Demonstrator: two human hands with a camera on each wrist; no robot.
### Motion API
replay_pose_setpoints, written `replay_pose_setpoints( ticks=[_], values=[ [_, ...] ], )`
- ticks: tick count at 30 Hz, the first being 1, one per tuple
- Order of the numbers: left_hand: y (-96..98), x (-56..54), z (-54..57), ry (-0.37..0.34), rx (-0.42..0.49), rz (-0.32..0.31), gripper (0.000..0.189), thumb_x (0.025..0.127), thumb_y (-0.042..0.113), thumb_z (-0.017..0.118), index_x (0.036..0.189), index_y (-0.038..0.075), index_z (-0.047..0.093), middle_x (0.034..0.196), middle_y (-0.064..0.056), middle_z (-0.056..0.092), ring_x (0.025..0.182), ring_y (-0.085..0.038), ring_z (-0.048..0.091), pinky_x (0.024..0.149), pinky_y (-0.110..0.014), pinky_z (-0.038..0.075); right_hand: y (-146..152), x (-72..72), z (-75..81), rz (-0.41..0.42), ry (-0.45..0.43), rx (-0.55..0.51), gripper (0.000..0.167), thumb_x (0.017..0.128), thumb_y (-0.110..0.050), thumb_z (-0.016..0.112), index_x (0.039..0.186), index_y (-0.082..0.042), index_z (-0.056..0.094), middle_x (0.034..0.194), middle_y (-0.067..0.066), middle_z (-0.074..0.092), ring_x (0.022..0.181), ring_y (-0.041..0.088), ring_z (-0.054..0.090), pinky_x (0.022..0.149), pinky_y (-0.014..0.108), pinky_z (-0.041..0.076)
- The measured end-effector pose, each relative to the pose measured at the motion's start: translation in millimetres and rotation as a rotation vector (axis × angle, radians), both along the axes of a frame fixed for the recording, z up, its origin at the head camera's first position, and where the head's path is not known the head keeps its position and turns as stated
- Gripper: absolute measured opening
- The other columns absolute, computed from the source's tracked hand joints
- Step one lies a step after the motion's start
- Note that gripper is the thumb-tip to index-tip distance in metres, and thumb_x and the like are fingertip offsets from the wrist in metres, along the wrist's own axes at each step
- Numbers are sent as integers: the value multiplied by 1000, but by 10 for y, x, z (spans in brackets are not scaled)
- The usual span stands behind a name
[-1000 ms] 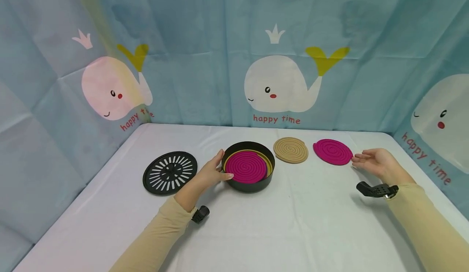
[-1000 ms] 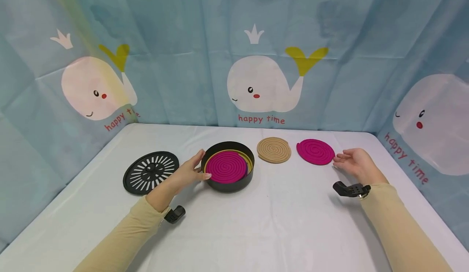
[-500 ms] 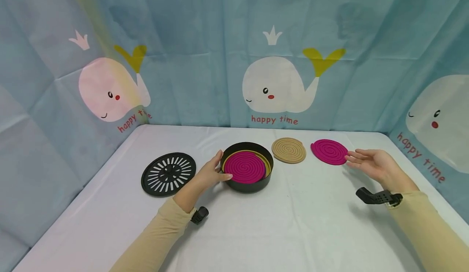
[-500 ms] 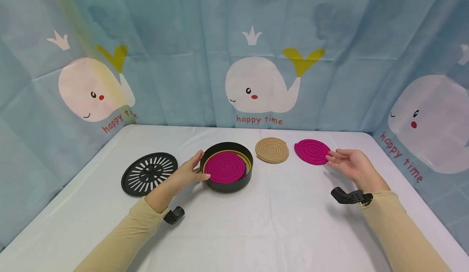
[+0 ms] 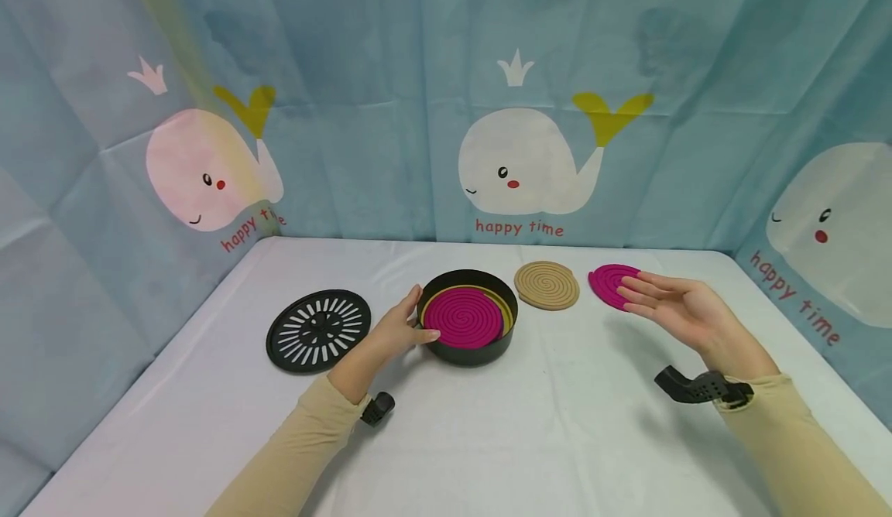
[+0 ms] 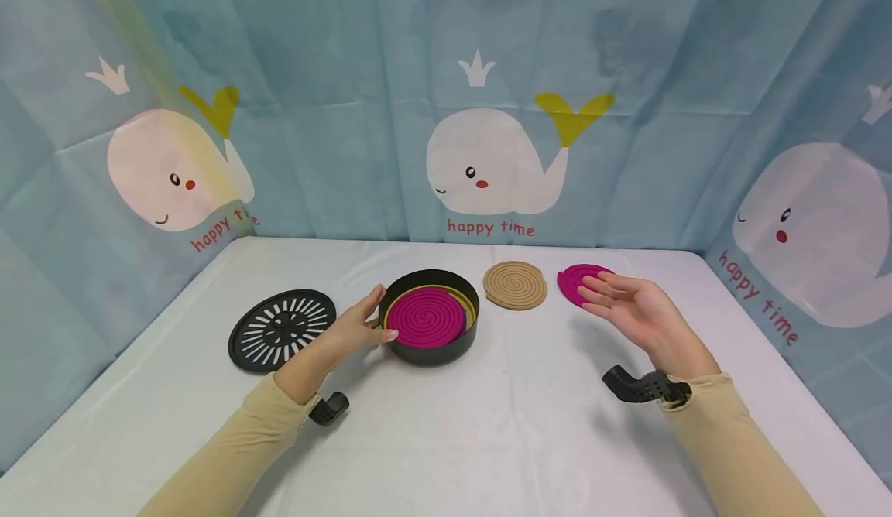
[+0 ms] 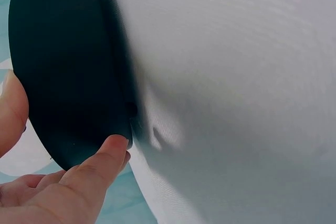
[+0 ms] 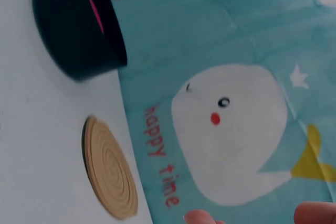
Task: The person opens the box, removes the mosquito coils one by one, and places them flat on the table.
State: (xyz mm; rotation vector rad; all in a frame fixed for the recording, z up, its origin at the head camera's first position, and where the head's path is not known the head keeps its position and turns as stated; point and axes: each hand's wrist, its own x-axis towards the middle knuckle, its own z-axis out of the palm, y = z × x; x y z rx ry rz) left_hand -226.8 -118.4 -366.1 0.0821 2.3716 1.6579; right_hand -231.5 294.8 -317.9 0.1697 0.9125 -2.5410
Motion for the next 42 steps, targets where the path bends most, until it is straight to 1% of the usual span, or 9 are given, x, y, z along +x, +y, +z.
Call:
replay_pose_setpoints(
  ticks=[6, 9, 17, 20, 25, 27, 36, 40, 42],
  values=[
    [-4, -10, 4, -4, -5, -3, 93, 87, -2, 69, 156, 3, 6, 161, -13, 9, 139, -43, 27, 113, -48, 26, -278, 87, 54, 79, 93, 117, 73, 106, -15, 35, 152, -15, -21, 161, 4, -18, 147, 27, -9, 115, 39, 3],
    [-4, -14, -1, -6, -1, -1, 94, 87, -2, 69, 156, 4, 6, 161, -13, 9, 139, -42, 27, 113, -48, 27, -418, 126, 63, 121, 142, 156, 72, 106, -16, 34, 152, -10, -21, 160, 9, -18, 147, 29, -8, 115, 40, 4],
    [-11, -20, -4, -10, -9, 2, 92, 88, -2, 69, 156, 3, 7, 161, -14, 9, 139, -44, 28, 112, -47, 28, -746, 149, -2, 192, 254, 235, 68, 107, -18, 30, 150, -1, -20, 159, 19, -14, 147, 36, -4, 115, 42, 8],
    [-16, -11, -4, -9, -6, 7, 92, 88, -2, 69, 156, 3, 7, 161, -14, 9, 139, -44, 28, 112, -47, 28, -877, 141, -22, 214, 284, 268, 64, 107, -15, 25, 150, 2, -18, 159, 23, -9, 146, 38, 1, 115, 42, 13],
    [-18, 4, -11, -14, 4, 20, 93, 87, -3, 69, 156, 4, 7, 162, -13, 9, 139, -42, 27, 112, -47, 28, -1097, 122, -44, 236, 306, 301, 58, 105, -8, 20, 151, 6, -11, 159, 27, -2, 145, 41, 7, 114, 38, 25],
    [-17, 5, -15, -16, 10, 22, 93, 87, -4, 69, 156, 4, 7, 162, -12, 8, 140, -42, 27, 112, -47, 29, -1169, 104, -53, 245, 312, 315, 57, 105, -9, 20, 151, 7, -9, 158, 28, 0, 145, 42, 9, 114, 38, 27],
    [-6, -2, -8, -12, 14, 10, 93, 88, -3, 69, 156, 4, 6, 162, -12, 9, 140, -42, 27, 111, -47, 30, -1384, -45, -82, 298, 335, 380, 56, 104, -8, 22, 151, 9, -3, 157, 31, 4, 145, 41, 11, 117, 42, 17],
    [2, 0, -1, -12, 10, 11, 93, 87, -3, 69, 156, 4, 7, 162, -12, 9, 139, -42, 28, 111, -47, 30, -1464, -116, -105, 334, 339, 416, 57, 103, -7, 23, 150, 10, -5, 157, 31, 1, 145, 42, 6, 118, 45, 12],
    [4, -1, 0, -11, 6, 11, 93, 87, -2, 69, 156, 5, 7, 162, -12, 9, 139, -42, 28, 112, -47, 29, -1497, -160, -113, 347, 322, 419, 59, 103, -9, 24, 150, 10, -6, 157, 30, -1, 146, 42, 2, 118, 46, 8]
  ],
)
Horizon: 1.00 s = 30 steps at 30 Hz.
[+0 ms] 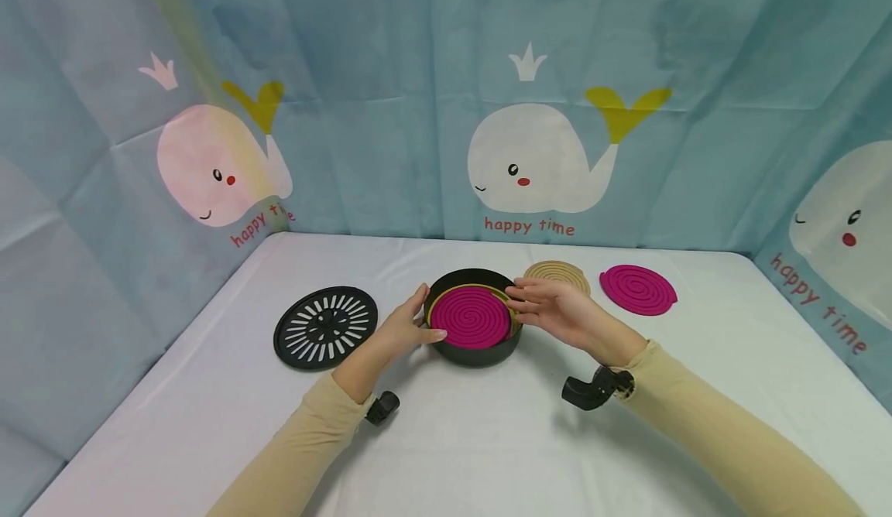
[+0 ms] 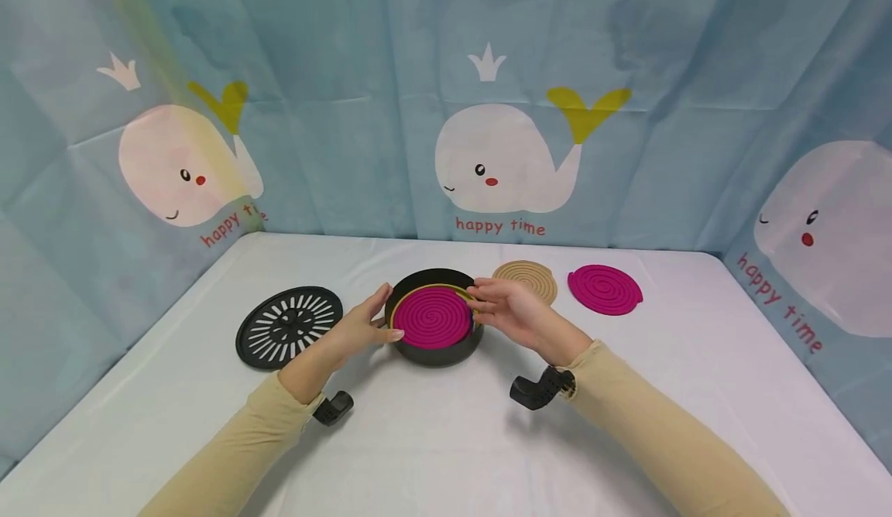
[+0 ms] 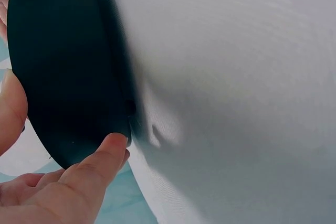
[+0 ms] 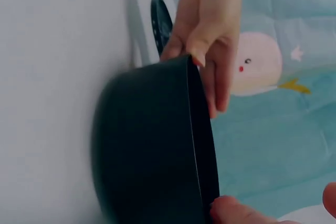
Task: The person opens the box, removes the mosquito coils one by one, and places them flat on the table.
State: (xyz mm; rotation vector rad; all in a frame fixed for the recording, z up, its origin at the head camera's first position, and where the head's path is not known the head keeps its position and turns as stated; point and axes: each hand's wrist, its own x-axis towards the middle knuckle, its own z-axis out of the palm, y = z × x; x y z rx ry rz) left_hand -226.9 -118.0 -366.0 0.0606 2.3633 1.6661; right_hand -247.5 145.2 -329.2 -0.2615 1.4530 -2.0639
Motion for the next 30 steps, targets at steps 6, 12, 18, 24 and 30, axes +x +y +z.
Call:
replay_pose_setpoints(
  ticks=[6, 12, 18, 24, 30],
  values=[
    [2, -11, -11, 0, 1, 2, 92, 87, -2, 69, 156, 5, 8, 162, -12, 10, 139, -42, 28, 112, -47, 28, -84, -146, -6, 12, -66, 13, 64, 103, -13, 25, 150, 7, -12, 158, 27, -10, 146, 40, -6, 118, 46, 2],
    [14, -9, -12, 1, -7, 5, 93, 87, -2, 69, 156, 5, 8, 161, -12, 11, 139, -42, 28, 112, -48, 28, -152, -248, -31, -7, -93, 55, 63, 103, -11, 26, 150, 8, -13, 157, 29, -12, 145, 42, -9, 118, 48, 1],
    [12, 2, 5, 4, -7, 8, 93, 87, -3, 69, 156, 4, 8, 161, -13, 11, 139, -43, 28, 113, -48, 28, -198, -320, -79, -11, -78, 117, 62, 104, -11, 26, 149, 9, -11, 155, 32, -11, 144, 45, -9, 117, 50, 0],
    [20, 4, 7, -1, 8, 10, 93, 87, -4, 69, 156, 5, 8, 161, -13, 11, 139, -43, 27, 112, -48, 28, -214, -349, -79, 26, -49, 167, 62, 104, -13, 27, 150, 9, -10, 155, 33, -9, 144, 45, -7, 117, 51, 1],
    [20, 3, 12, 2, -6, 12, 92, 87, -3, 69, 156, 5, 8, 161, -13, 11, 139, -43, 28, 112, -48, 29, -246, -346, -67, 43, -41, 205, 62, 105, -13, 27, 150, 10, -10, 156, 33, -7, 144, 45, -5, 117, 52, 2]
  ],
)
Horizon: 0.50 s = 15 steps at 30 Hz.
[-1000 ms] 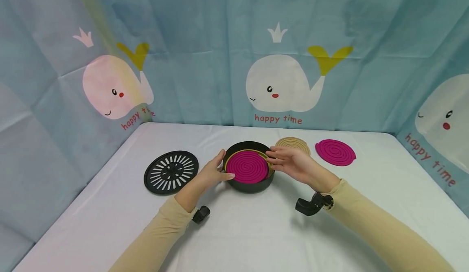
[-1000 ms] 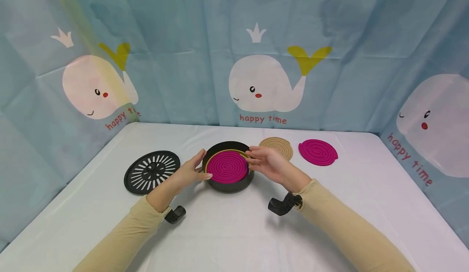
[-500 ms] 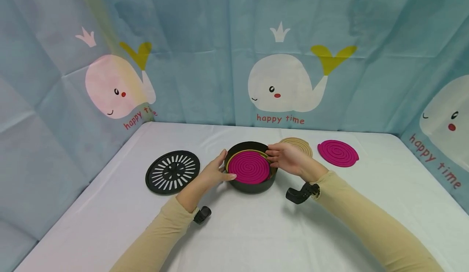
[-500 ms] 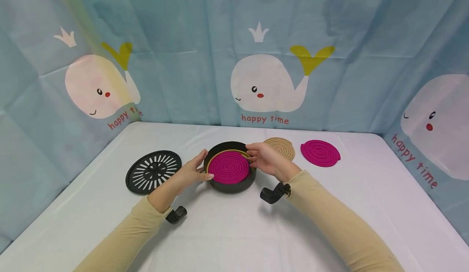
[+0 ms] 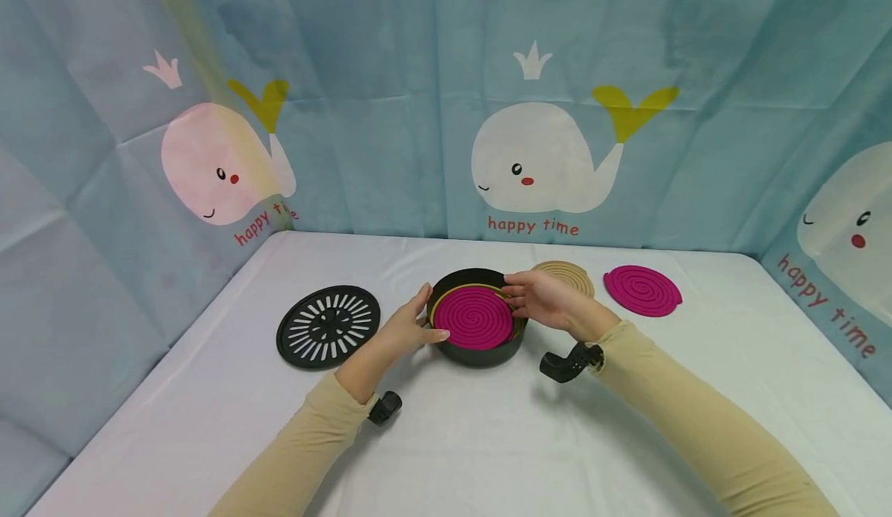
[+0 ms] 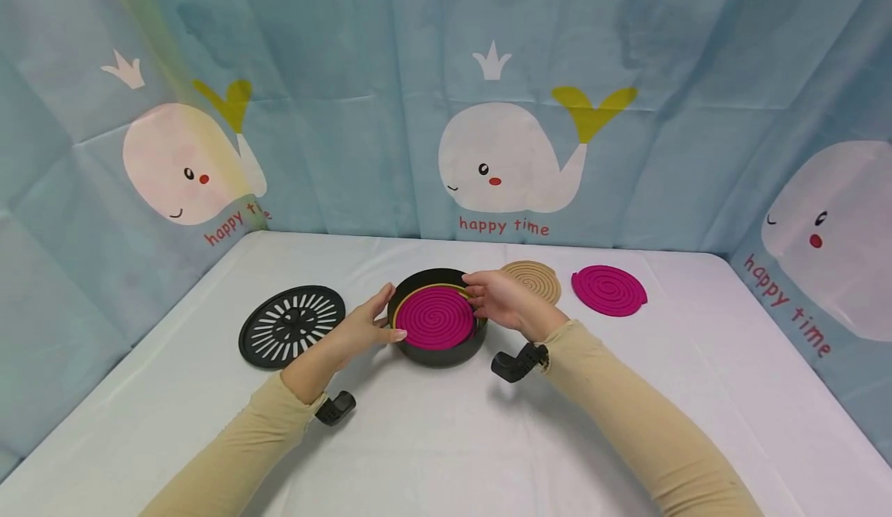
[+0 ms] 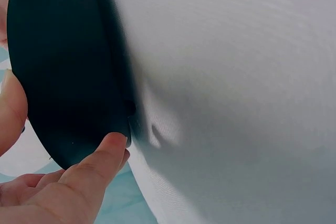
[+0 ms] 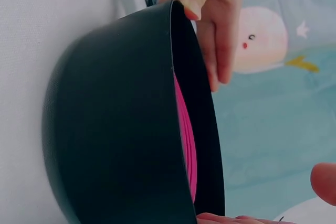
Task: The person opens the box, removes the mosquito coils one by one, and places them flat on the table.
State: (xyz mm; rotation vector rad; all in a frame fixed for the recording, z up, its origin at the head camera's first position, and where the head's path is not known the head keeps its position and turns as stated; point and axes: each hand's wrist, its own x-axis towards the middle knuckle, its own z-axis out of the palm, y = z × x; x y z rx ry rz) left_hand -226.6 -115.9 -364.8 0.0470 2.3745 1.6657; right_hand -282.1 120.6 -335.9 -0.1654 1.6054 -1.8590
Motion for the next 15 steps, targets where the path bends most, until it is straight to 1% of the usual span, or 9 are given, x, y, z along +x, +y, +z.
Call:
replay_pose_setpoints(
  ticks=[6, 15],
  values=[
    [-4, -3, -7, 2, -8, 1, 92, 87, -3, 69, 156, 5, 9, 161, -13, 12, 138, -43, 29, 112, -48, 29, -12, 33, 15, 2, 11, 34, 64, 104, -13, 29, 149, 10, -10, 156, 32, -6, 145, 44, -6, 117, 51, 3],
    [-21, -15, -36, 7, -16, -8, 93, 87, -1, 70, 156, 6, 9, 161, -12, 12, 138, -42, 31, 111, -48, 30, 5, 46, 44, 51, 20, 25, 66, 102, -12, 28, 148, 11, -13, 155, 33, -9, 145, 43, -4, 117, 53, 4]
  ],
)
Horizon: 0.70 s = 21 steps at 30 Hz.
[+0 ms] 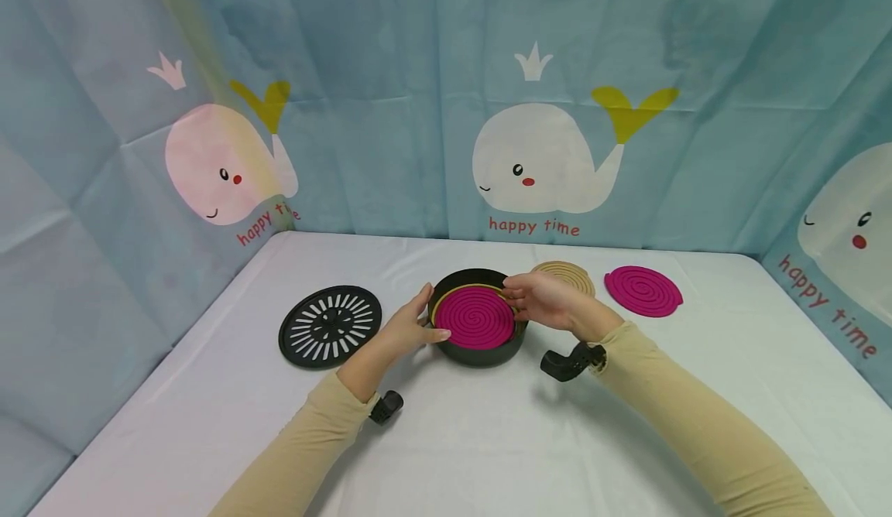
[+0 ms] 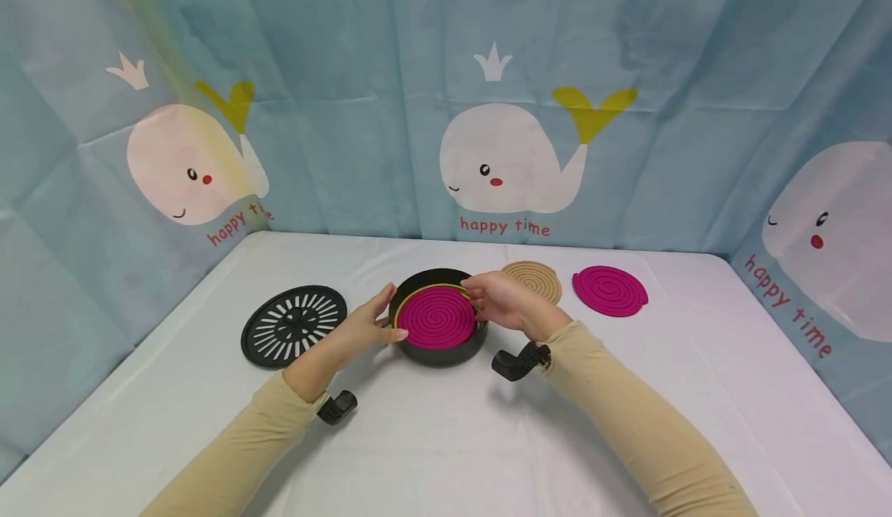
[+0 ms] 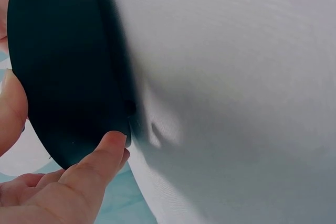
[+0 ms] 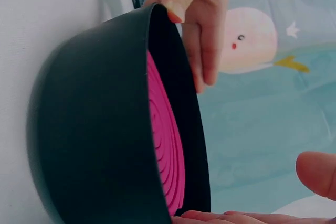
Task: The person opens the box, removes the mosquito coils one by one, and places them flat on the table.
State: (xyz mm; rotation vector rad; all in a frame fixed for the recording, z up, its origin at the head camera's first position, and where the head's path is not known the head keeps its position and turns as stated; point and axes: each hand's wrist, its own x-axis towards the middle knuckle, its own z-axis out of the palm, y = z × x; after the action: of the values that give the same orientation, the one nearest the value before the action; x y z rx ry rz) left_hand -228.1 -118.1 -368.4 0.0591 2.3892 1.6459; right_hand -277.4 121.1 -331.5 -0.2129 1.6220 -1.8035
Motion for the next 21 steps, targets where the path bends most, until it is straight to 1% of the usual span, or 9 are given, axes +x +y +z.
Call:
replay_pose_setpoints(
  ticks=[5, 9, 11, 12, 13, 15, 17, 19, 21],
  values=[
    [11, 4, 13, -3, 2, 4, 93, 87, -1, 70, 156, 5, 9, 161, -13, 12, 138, -43, 30, 111, -48, 30, 52, -9, 55, 3, 2, 10, 65, 103, -13, 29, 149, 10, -11, 156, 32, -10, 145, 44, -1, 117, 53, 8],
    [8, 15, 21, -1, 6, 2, 93, 87, -2, 70, 156, 5, 8, 161, -13, 11, 138, -43, 30, 111, -48, 30, 105, -22, 94, -15, 2, -1, 60, 105, -14, 28, 150, 12, -1, 156, 32, -9, 145, 43, 4, 116, 54, 13],
    [5, 17, 22, 0, 9, 1, 93, 87, -2, 70, 156, 5, 8, 161, -13, 11, 138, -43, 29, 112, -48, 29, 118, -27, 100, -28, 9, -12, 56, 105, -13, 29, 150, 13, 8, 157, 32, -4, 145, 41, 12, 116, 53, 17],
    [3, 16, 20, 0, 9, 1, 93, 87, -2, 70, 156, 5, 8, 161, -13, 11, 138, -43, 29, 112, -48, 29, 119, -30, 93, -37, 14, -13, 53, 105, -12, 30, 148, 13, 15, 157, 31, 2, 142, 39, 19, 115, 51, 20],
    [2, 15, 18, 0, 8, 0, 93, 87, -2, 70, 156, 5, 8, 161, -13, 11, 139, -43, 29, 112, -48, 29, 119, -33, 90, -43, 26, -9, 49, 104, -12, 32, 146, 12, 23, 155, 31, 12, 138, 36, 28, 114, 49, 25],
    [-1, 11, 13, 1, 5, 0, 94, 87, -1, 70, 156, 5, 8, 161, -13, 11, 138, -43, 30, 112, -48, 29, 105, -38, 72, -62, 43, 3, 40, 104, -11, 37, 137, 11, 37, 142, 24, 38, 121, 25, 44, 106, 44, 35],
    [-4, 8, 8, 0, 1, 1, 94, 87, -1, 71, 156, 5, 8, 161, -12, 11, 138, -42, 30, 112, -48, 28, 85, -38, 55, -77, 60, 15, 34, 103, -10, 40, 132, 8, 45, 119, 12, 55, 101, 15, 51, 94, 38, 41],
    [-6, 8, 8, 3, 0, -2, 94, 87, -1, 71, 156, 5, 8, 161, -13, 12, 138, -43, 30, 112, -48, 29, 60, -42, 38, -90, 64, 20, 31, 102, -8, 42, 129, 7, 47, 97, 2, 57, 87, 10, 53, 84, 32, 43],
    [-8, 9, 7, 7, -1, -9, 93, 87, -1, 71, 156, 4, 8, 161, -14, 11, 138, -44, 30, 112, -48, 29, 32, -41, 20, -103, 48, 8, 35, 102, -6, 42, 133, 10, 42, 88, -1, 57, 80, 8, 53, 79, 29, 44]
  ],
)
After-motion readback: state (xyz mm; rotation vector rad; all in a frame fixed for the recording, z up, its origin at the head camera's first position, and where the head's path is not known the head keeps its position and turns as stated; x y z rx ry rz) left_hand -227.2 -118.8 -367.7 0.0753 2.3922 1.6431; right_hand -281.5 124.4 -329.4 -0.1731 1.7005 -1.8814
